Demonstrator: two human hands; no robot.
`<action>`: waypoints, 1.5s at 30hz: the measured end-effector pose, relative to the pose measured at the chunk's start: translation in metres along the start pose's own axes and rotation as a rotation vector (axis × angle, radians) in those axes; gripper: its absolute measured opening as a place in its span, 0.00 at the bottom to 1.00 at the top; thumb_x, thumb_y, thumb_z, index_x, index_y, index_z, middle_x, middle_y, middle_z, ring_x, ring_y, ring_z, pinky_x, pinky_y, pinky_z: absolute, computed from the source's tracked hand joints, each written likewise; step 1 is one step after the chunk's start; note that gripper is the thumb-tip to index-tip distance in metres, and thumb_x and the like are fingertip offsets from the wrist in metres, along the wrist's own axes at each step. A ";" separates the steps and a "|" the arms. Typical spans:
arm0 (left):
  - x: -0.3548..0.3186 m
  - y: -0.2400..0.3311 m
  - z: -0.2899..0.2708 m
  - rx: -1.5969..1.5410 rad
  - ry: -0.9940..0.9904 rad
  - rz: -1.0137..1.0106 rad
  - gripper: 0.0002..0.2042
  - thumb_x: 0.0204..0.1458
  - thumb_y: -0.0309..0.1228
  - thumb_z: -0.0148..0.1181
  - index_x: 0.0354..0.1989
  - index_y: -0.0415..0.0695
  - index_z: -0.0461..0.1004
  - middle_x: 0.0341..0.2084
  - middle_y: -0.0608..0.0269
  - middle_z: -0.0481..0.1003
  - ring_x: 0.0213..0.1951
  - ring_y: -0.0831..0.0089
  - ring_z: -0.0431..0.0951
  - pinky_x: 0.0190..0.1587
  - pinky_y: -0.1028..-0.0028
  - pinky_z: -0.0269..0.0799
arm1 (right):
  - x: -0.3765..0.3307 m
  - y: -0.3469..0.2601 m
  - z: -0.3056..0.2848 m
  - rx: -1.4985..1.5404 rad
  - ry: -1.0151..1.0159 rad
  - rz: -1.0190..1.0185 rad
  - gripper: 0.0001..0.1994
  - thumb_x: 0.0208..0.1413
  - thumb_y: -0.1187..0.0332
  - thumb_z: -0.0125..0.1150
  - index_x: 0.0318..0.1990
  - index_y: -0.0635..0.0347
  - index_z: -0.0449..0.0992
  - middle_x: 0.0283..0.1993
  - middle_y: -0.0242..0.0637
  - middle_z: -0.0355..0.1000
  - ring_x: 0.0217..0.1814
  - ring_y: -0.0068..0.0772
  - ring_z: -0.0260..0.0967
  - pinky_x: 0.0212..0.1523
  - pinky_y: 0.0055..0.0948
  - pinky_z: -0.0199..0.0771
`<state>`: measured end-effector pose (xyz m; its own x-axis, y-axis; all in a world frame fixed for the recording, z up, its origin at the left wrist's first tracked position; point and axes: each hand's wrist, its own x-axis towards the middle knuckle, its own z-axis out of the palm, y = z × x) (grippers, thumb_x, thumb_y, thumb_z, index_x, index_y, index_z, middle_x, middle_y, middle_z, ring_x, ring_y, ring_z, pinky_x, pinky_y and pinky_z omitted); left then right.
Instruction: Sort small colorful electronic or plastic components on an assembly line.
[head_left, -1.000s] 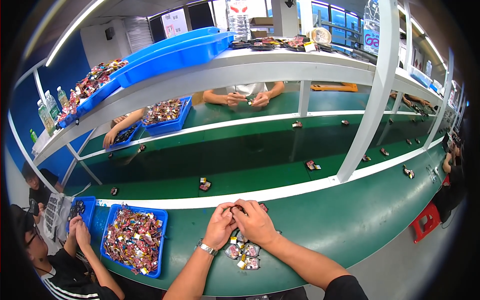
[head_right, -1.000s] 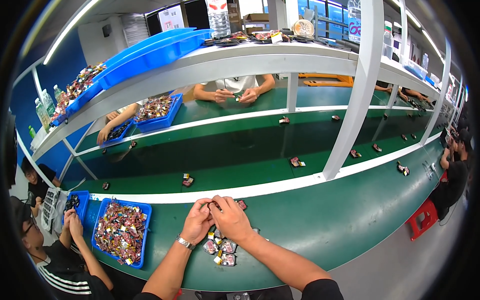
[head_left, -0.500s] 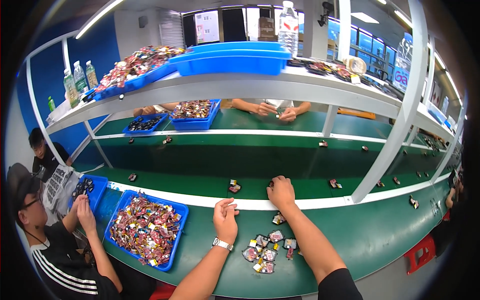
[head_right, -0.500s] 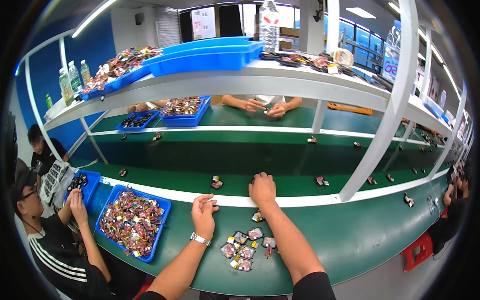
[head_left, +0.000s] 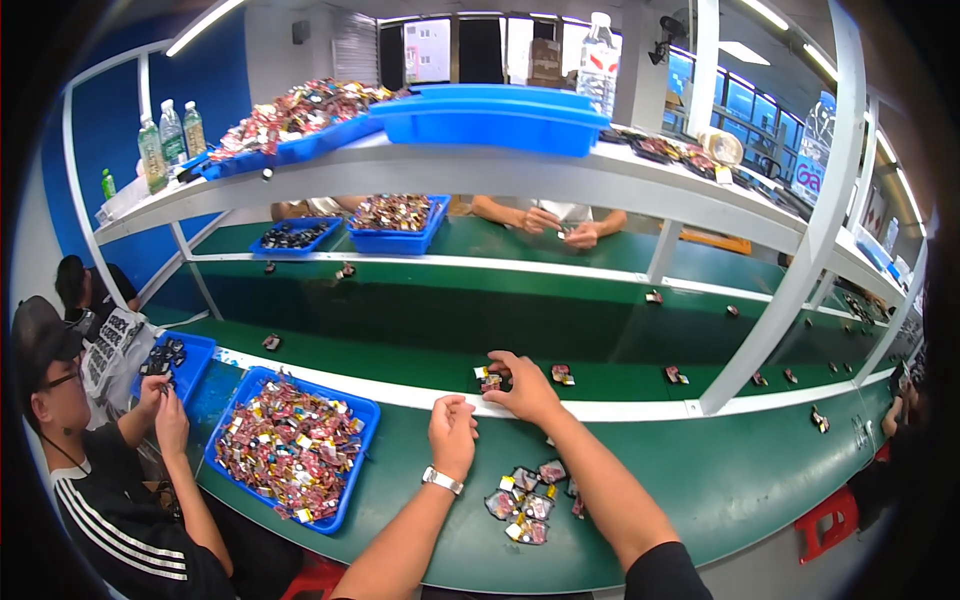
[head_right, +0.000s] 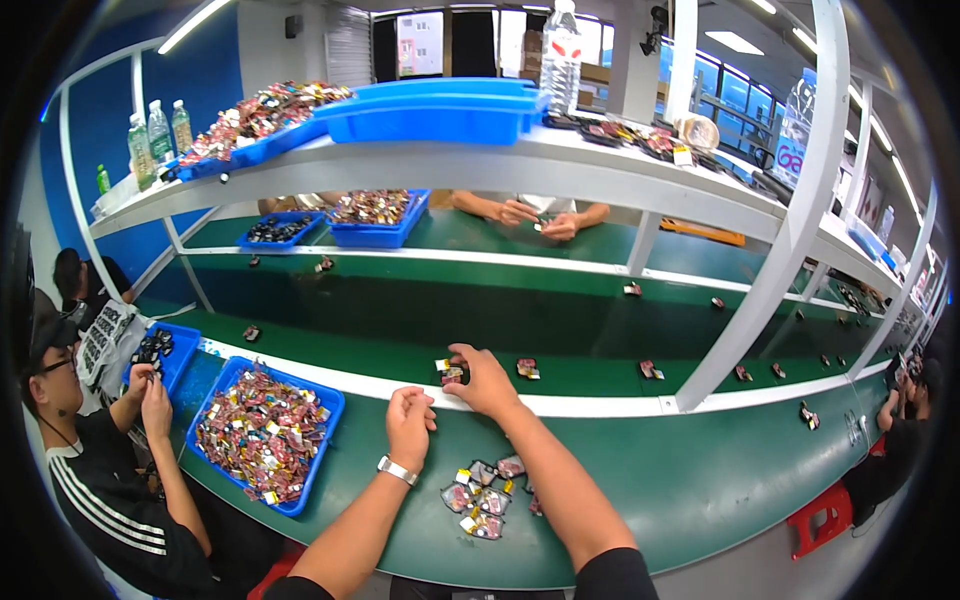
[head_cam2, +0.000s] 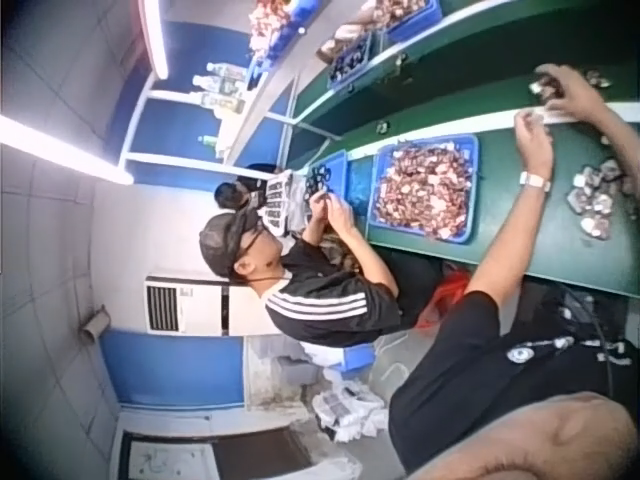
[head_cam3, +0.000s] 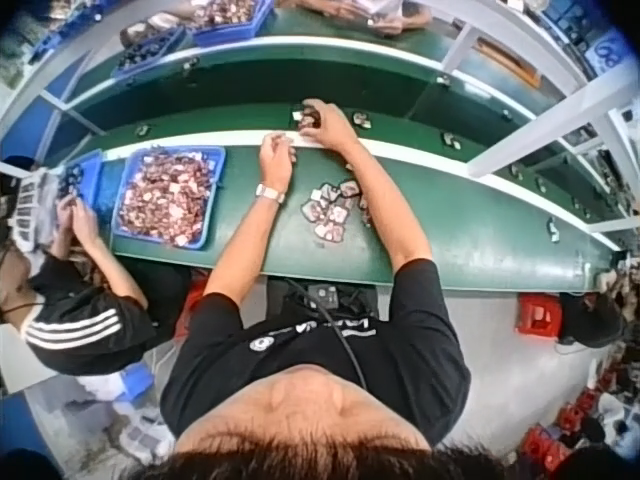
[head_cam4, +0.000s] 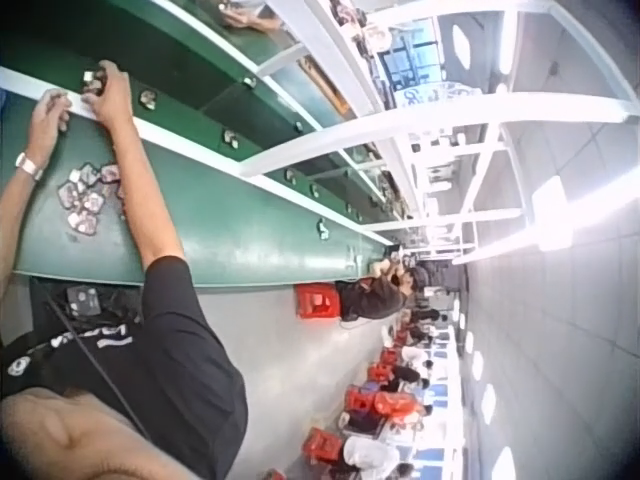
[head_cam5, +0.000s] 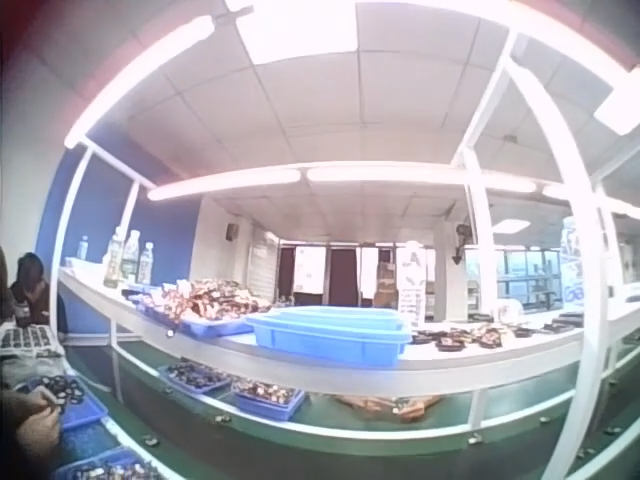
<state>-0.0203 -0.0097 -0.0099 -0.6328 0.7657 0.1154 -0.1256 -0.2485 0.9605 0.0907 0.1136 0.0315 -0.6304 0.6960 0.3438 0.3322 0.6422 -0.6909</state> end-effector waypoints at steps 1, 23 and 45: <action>0.001 0.008 0.001 -0.018 -0.080 -0.053 0.08 0.63 0.32 0.48 0.43 0.39 0.69 0.32 0.61 0.74 0.27 0.80 0.71 0.26 0.81 0.69 | -0.012 -0.012 -0.019 0.014 -0.062 -0.071 0.36 0.38 0.69 0.75 0.60 0.57 0.67 0.49 0.37 0.75 0.55 0.40 0.67 0.56 0.36 0.69; -0.020 0.016 0.014 -0.383 -0.639 -0.464 0.13 0.63 0.27 0.49 0.54 0.40 0.63 0.45 0.53 0.75 0.46 0.64 0.78 0.49 0.66 0.76 | -0.115 -0.023 -0.036 0.431 0.140 0.256 0.16 0.56 0.75 0.60 0.51 0.69 0.70 0.44 0.43 0.72 0.40 0.28 0.76 0.41 0.26 0.78; -0.022 0.022 0.017 -0.175 -0.706 -0.487 0.19 0.62 0.22 0.46 0.62 0.38 0.61 0.54 0.57 0.69 0.53 0.70 0.73 0.55 0.66 0.75 | -0.116 -0.022 -0.045 -0.156 0.155 -0.223 0.11 0.46 0.78 0.61 0.39 0.58 0.77 0.48 0.37 0.70 0.51 0.42 0.69 0.48 0.35 0.74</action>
<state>0.0044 -0.0222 0.0132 0.1358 0.9844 -0.1120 -0.4105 0.1588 0.8979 0.1878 0.0330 0.0358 -0.5892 0.5654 0.5772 0.3090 0.8177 -0.4856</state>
